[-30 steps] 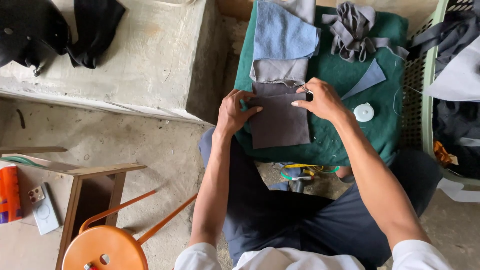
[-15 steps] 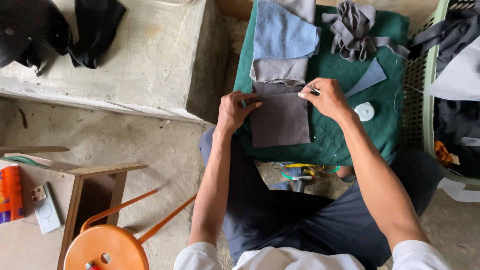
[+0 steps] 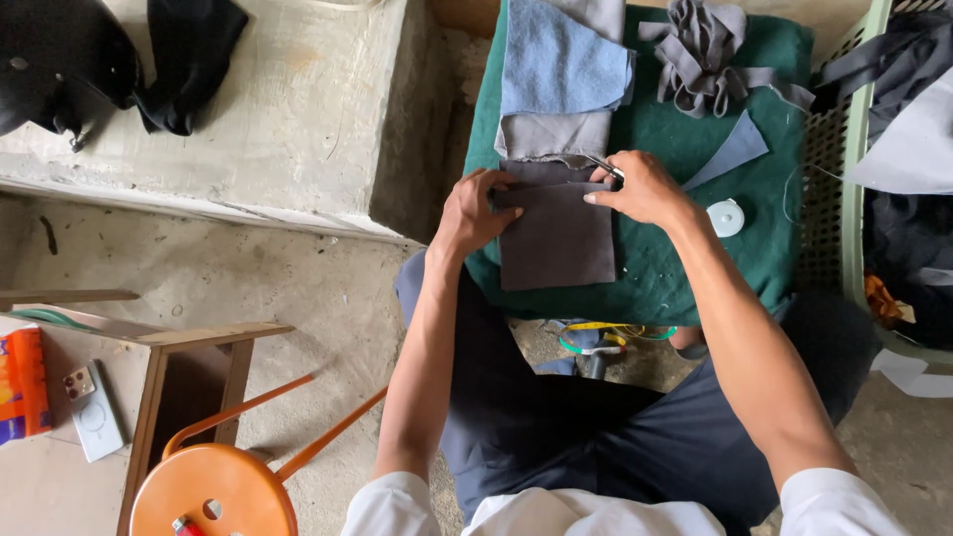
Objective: Trimming excess threads and edges from small fabric pieces using clippers and measuring them with a tape measure.
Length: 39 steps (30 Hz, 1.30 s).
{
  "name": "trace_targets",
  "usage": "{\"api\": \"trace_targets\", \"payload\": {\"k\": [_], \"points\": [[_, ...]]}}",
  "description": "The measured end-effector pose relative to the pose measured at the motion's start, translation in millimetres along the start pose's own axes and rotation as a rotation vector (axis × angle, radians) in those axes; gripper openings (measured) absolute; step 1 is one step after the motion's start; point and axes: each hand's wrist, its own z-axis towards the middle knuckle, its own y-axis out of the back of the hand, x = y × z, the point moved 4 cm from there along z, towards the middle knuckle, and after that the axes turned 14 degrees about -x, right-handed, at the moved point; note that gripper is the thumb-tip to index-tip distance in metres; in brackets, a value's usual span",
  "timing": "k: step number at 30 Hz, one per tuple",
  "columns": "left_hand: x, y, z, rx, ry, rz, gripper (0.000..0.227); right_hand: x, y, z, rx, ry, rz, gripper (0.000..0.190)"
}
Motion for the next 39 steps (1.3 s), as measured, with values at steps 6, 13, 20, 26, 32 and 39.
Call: {"api": "trace_targets", "payload": {"k": [6, 13, 20, 26, 32, 39], "points": [[-3, -10, 6, 0.021, -0.121, 0.132, 0.026, 7, 6, -8, -0.014, 0.084, 0.024, 0.02], [-46, 27, -49, 0.041, -0.173, 0.033, 0.016, 14, 16, -76, -0.161, 0.185, 0.197, 0.016], [-28, 6, -106, 0.053, -0.331, 0.183, 0.013, 3, 1, -135, -0.091, 0.253, 0.122, 0.014], [-55, 27, -112, 0.066, -0.331, 0.155, 0.025, 19, 10, -140, -0.104, 0.25, 0.168, 0.023], [-36, 13, -99, -0.136, -0.122, 0.205, 0.052, 1, 9, -116, -0.199, -0.129, 0.119, 0.036], [-16, -8, -80, -0.063, -0.02, 0.087, 0.038, -12, -6, -115, -0.079, -0.374, 0.12, 0.034]]}}
